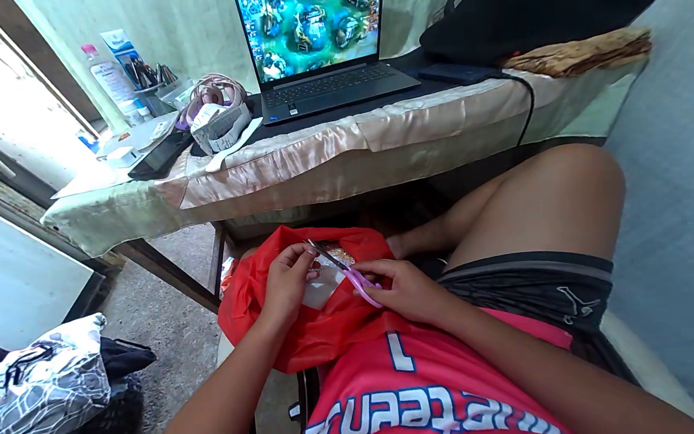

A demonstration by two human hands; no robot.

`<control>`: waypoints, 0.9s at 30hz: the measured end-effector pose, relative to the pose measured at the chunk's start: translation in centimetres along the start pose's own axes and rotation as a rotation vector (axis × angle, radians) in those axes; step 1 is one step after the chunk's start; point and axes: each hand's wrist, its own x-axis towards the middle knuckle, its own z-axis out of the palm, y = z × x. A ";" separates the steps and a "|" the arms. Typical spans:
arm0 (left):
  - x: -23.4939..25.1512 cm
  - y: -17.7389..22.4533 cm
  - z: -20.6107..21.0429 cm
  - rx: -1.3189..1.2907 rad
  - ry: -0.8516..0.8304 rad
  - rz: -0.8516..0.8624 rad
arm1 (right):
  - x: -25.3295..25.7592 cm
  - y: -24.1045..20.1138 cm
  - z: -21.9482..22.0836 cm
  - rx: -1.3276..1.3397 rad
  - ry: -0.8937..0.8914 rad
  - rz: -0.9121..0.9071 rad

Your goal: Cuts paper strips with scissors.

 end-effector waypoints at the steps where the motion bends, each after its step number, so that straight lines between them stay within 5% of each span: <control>1: 0.0 0.0 0.0 0.004 -0.005 -0.001 | 0.0 0.0 0.0 -0.009 0.002 -0.001; 27: 0.4 0.4 -0.9 0.034 0.067 0.007 | 0.2 -0.2 -0.5 -0.014 -0.025 0.095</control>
